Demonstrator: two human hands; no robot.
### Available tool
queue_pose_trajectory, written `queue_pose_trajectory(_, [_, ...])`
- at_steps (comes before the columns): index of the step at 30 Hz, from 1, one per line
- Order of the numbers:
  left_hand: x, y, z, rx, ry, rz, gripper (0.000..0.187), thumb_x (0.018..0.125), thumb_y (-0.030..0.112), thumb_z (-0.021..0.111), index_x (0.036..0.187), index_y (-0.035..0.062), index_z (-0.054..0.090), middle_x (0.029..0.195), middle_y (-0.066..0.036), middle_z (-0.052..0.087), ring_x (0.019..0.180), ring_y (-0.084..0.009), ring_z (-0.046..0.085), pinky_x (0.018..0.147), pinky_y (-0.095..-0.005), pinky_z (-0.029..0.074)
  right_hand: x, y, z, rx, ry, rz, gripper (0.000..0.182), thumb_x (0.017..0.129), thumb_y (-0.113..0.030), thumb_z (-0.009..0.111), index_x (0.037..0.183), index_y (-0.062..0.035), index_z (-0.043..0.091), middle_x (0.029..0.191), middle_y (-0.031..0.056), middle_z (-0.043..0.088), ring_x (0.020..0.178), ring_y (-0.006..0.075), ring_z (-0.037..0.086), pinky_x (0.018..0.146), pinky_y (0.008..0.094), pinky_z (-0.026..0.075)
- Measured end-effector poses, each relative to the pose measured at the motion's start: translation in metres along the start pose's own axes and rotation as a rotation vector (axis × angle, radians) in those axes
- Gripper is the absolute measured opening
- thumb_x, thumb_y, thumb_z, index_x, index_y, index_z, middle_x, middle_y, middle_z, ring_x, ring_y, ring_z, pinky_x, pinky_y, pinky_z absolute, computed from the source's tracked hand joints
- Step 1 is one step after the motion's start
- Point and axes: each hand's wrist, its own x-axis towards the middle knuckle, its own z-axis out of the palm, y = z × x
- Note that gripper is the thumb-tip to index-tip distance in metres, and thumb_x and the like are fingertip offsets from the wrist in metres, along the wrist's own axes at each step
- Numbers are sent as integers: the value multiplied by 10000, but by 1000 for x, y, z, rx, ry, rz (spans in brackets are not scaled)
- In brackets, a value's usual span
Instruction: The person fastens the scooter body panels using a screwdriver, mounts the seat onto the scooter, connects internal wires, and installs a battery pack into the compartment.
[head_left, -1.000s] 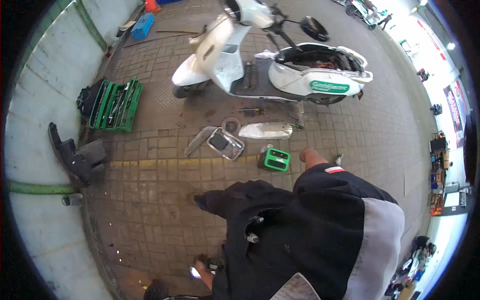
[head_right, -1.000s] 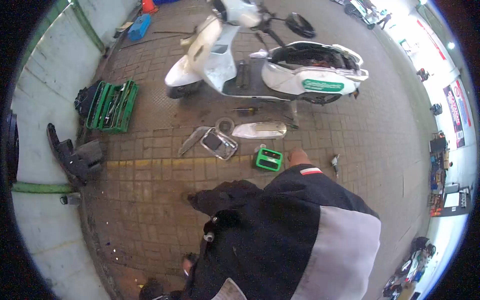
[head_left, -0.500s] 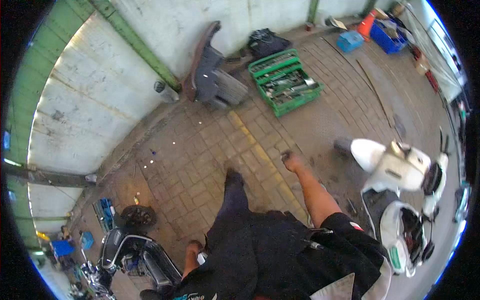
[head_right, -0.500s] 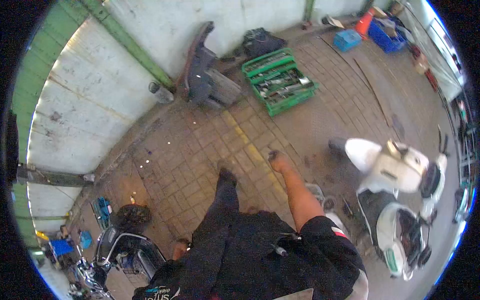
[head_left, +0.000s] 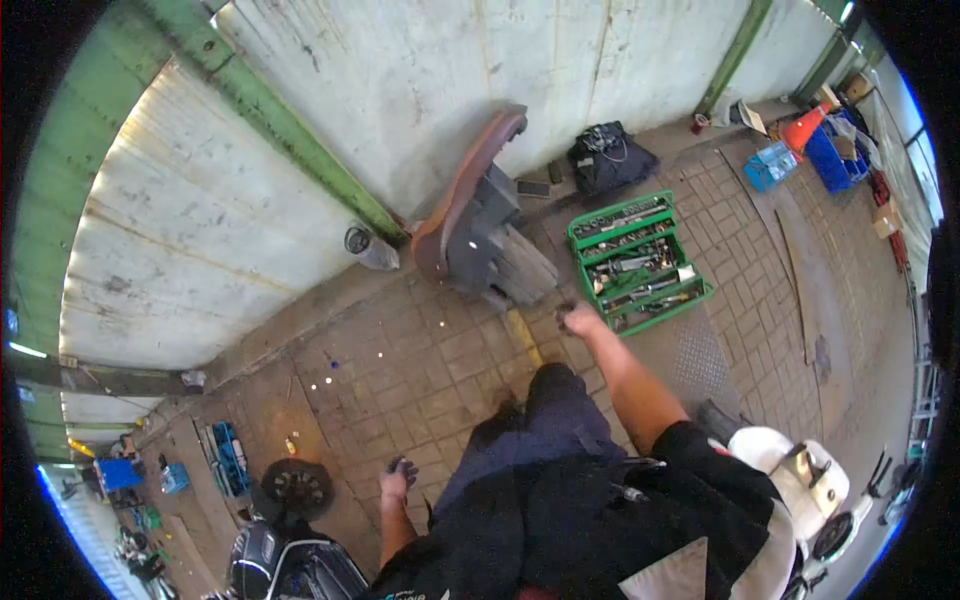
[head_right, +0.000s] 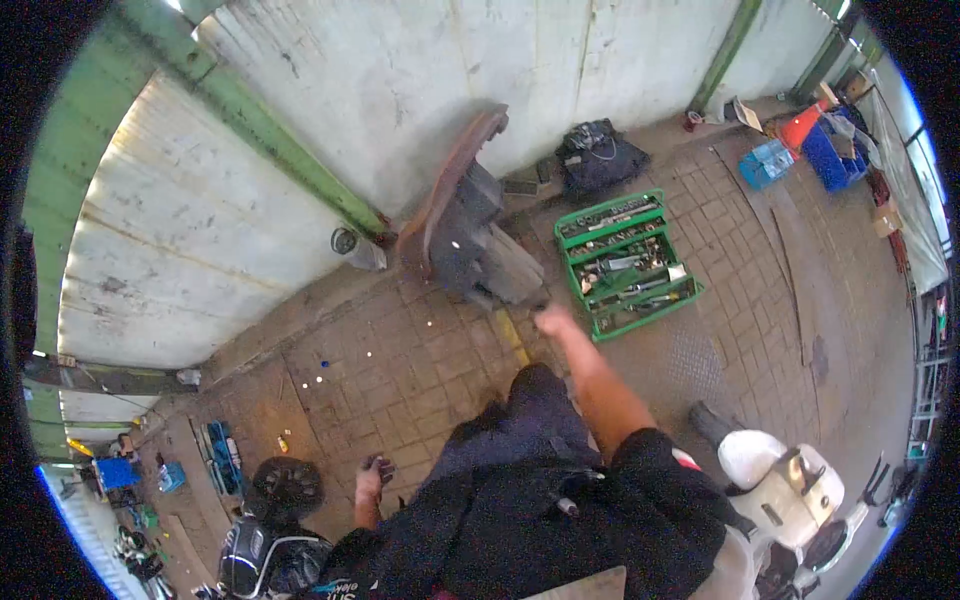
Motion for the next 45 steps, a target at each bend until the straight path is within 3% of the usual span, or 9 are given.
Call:
queue_pose_trajectory(6, [-17, 60, 64, -213, 241, 46, 218, 908, 176, 567, 1042, 6, 588, 901, -94, 639, 752, -194, 629, 621, -316, 501, 259, -155, -144, 130, 91, -18, 404, 857, -304, 487, 1055, 27, 609, 1126, 250, 599, 1017, 344, 600, 848, 398, 487])
queue_pose_trajectory(9, [-79, 46, 89, 388, 320, 10, 229, 884, 189, 597, 1026, 9, 591, 889, -89, 628, 746, -184, 606, 625, -309, 499, 400, -195, -186, 590, 272, -5, 596, 754, -365, 688, 1176, 33, 555, 1099, 166, 595, 945, 274, 565, 775, 413, 460])
queue_pose_trajectory(12, [-115, 40, 133, 293, 250, -284, 233, 894, 203, 570, 1038, 20, 581, 906, -88, 627, 767, -192, 607, 631, -325, 500, 549, -176, -196, 938, 203, 166, 629, 778, -387, 689, 1215, 39, 536, 1094, 141, 597, 894, 259, 560, 724, 422, 451])
queue_pose_trajectory(17, [-149, 75, 161, 48, 299, -532, 242, 912, 226, 526, 1058, 37, 566, 934, -85, 626, 802, -205, 607, 641, -352, 501, 531, -224, -235, 961, -280, 316, 634, 710, -365, 765, 1190, -13, 545, 1145, 194, 588, 903, 376, 606, 811, 503, 489])
queue_pose_trajectory(25, [-126, 109, 144, -42, 306, -564, 263, 940, 264, 456, 1089, 65, 541, 978, -81, 624, 858, -226, 609, 658, -394, 503, 515, -224, -229, 1064, -284, 357, 495, 700, -255, 773, 1094, -40, 565, 951, 153, 630, 830, 348, 612, 750, 532, 505])
queue_pose_trajectory(29, [-69, 111, 113, -89, 266, -551, 276, 955, 283, 420, 1105, 79, 528, 1000, -79, 623, 886, -237, 609, 666, -415, 503, 507, -176, -187, 1143, -281, 340, 439, 720, -223, 758, 1069, -20, 586, 1007, 131, 620, 854, 265, 611, 765, 401, 530])
queue_pose_trajectory(36, [100, 155, 18, 578, -288, -186, 274, 965, 248, 397, 1145, 77, 513, 1014, -89, 614, 847, -242, 623, 680, -400, 509, 267, -241, -133, 1152, -110, 371, 485, 761, -210, 736, 1161, -4, 556, 1076, 105, 620, 933, 259, 606, 760, 396, 504])
queue_pose_trajectory(39, [147, 278, 26, 365, -67, -520, 273, 966, 190, 380, 1154, 52, 521, 1034, -117, 605, 862, -244, 621, 733, -399, 498, 181, -221, -63, 1142, 34, 500, 503, 777, -203, 716, 1191, 19, 535, 1091, 112, 616, 958, 262, 602, 798, 381, 492])
queue_pose_trajectory(45, [353, 372, -24, 591, -176, -140, 315, 906, 313, 518, 1134, 98, 551, 951, -93, 624, 847, -276, 609, 716, -455, 503, -1, -293, -8, 1411, 402, 442, 577, 686, -122, 773, 1162, 96, 530, 1132, 171, 607, 1015, 273, 592, 845, 389, 489])
